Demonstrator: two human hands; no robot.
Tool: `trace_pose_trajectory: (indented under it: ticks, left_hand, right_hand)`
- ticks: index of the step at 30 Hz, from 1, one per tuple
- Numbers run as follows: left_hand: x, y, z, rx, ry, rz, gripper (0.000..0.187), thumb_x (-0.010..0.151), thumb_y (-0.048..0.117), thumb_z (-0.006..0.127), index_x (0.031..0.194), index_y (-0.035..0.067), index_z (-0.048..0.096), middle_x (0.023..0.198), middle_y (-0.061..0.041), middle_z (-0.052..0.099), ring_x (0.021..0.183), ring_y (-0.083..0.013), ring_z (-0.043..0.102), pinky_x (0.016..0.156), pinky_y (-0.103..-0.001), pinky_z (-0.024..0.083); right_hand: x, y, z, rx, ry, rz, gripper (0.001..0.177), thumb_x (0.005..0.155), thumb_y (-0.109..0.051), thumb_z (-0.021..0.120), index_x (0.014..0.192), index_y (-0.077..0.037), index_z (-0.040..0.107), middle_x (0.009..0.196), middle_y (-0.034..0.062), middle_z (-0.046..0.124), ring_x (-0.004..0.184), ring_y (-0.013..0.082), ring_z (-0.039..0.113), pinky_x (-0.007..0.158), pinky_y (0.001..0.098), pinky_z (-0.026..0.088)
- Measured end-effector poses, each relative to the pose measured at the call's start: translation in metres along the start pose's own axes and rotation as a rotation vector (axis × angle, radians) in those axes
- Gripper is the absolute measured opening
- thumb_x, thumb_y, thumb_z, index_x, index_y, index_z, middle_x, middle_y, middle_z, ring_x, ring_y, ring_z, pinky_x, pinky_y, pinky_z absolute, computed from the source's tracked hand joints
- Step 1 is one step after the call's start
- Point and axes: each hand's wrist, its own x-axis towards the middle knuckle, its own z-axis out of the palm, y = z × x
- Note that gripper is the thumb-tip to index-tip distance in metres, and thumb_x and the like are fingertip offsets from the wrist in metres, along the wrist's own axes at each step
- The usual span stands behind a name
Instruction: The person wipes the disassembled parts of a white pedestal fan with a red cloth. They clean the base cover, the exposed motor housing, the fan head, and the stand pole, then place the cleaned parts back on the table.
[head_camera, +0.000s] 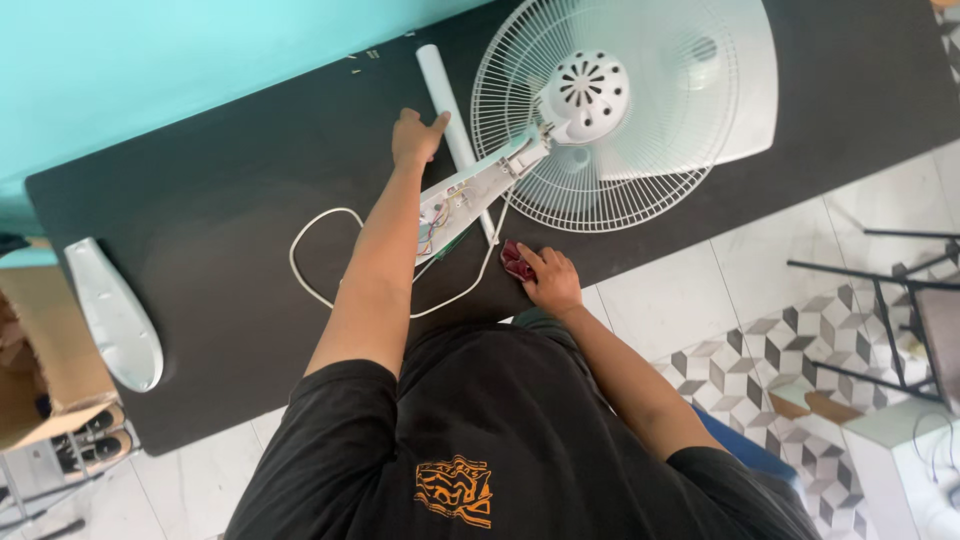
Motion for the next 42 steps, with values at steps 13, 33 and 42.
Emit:
trace_pose_trajectory:
  ticks: [13, 33, 42]
  left_hand:
    - [0.012, -0.012, 0.041, 0.104, -0.012, 0.044, 0.066, 0.075, 0.039, 0.086, 0.116, -0.002, 0.053, 0.110, -0.023, 0.072, 0.099, -0.0369, 0.073, 0.087, -0.044, 0.058]
    - [-0.068, -0.108, -0.110, -0.967, 0.428, 0.107, 0.061, 0.094, 0.010, 0.071, 0.138, -0.003, 0.030, 0.130, -0.022, 0.046, 0.111, -0.0275, 0.064, 0.081, -0.041, 0.065]
    - [-0.179, -0.102, -0.160, -0.959, 0.403, 0.577, 0.061, 0.094, -0.005, 0.079, 0.140, 0.000, 0.039, 0.127, -0.014, 0.055, 0.119, -0.0234, 0.061, 0.106, -0.039, 0.057]
  right_hand:
    - [0.001, -0.013, -0.012, 0.049, 0.012, 0.050, 0.065, 0.077, -0.016, 0.073, 0.140, -0.022, 0.062, 0.097, 0.0085, 0.058, 0.094, 0.0296, 0.059, 0.087, 0.0456, 0.051]
    - [0.004, -0.002, -0.004, 0.025, 0.023, 0.027, 0.068, 0.074, -0.018, 0.075, 0.140, -0.023, 0.062, 0.099, 0.0104, 0.057, 0.096, 0.0318, 0.061, 0.089, 0.0467, 0.052]
    - [0.002, -0.005, -0.003, -0.019, -0.017, 0.060, 0.070, 0.078, -0.025, 0.082, 0.143, -0.024, 0.058, 0.102, 0.0113, 0.059, 0.099, 0.0325, 0.060, 0.088, 0.0479, 0.051]
